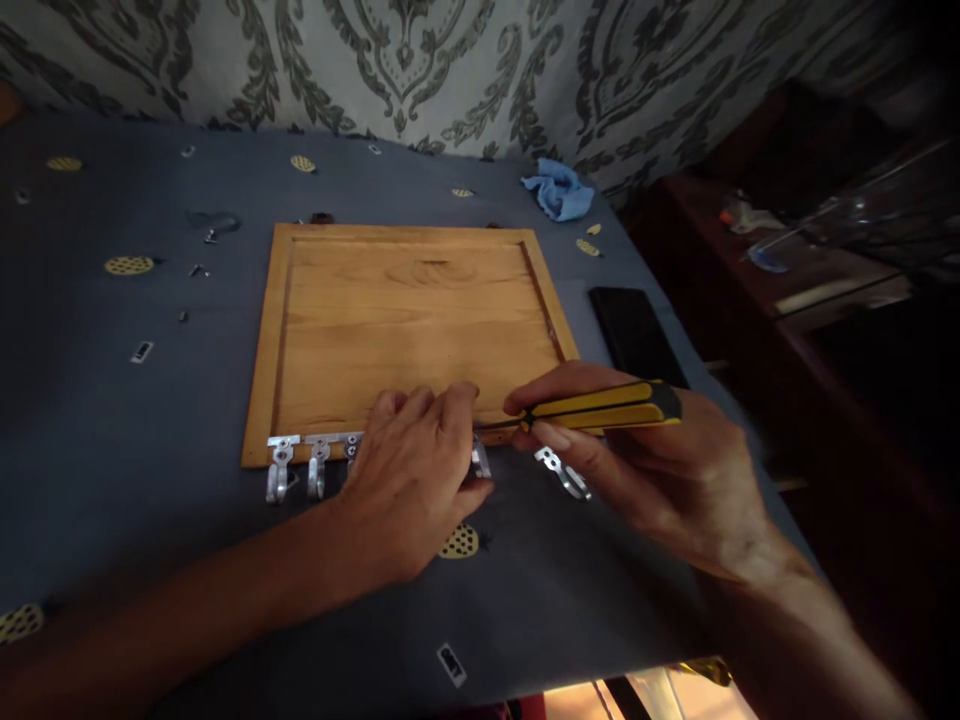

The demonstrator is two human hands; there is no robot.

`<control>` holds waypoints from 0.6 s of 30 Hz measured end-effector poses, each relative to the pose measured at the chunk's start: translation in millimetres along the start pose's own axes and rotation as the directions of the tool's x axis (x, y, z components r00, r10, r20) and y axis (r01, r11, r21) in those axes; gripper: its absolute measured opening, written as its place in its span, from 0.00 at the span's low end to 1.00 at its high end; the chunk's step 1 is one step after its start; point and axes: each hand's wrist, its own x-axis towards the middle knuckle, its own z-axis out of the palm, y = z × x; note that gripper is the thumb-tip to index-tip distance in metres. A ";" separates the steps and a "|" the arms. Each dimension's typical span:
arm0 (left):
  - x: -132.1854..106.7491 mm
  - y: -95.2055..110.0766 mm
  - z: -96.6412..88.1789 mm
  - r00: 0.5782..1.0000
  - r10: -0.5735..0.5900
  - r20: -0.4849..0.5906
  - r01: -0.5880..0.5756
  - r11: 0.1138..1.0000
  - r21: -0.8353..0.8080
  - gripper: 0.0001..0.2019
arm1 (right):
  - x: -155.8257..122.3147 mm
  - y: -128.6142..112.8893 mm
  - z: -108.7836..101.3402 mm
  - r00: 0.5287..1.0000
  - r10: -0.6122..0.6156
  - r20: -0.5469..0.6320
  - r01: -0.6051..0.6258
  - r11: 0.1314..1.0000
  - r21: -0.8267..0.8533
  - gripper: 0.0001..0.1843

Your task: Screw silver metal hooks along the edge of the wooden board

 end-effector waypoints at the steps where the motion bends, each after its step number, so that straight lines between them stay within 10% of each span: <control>1: 0.0 -0.3 0.4 1.000 0.001 0.000 -0.001 1.000 0.002 0.25 | 1.3 1.2 -0.9 1.000 -0.001 0.016 0.001 1.000 0.008 0.09; 14: -0.2 -0.1 0.7 1.000 -0.002 -0.022 0.002 1.000 0.005 0.28 | 2.1 4.8 -6.1 0.996 -0.018 0.089 0.011 0.997 0.072 0.07; 18: 0.1 0.5 -0.4 1.000 -0.018 -0.011 0.018 1.000 0.002 0.28 | -7.6 -6.4 -4.7 0.969 0.107 -0.221 -0.063 0.978 0.198 0.09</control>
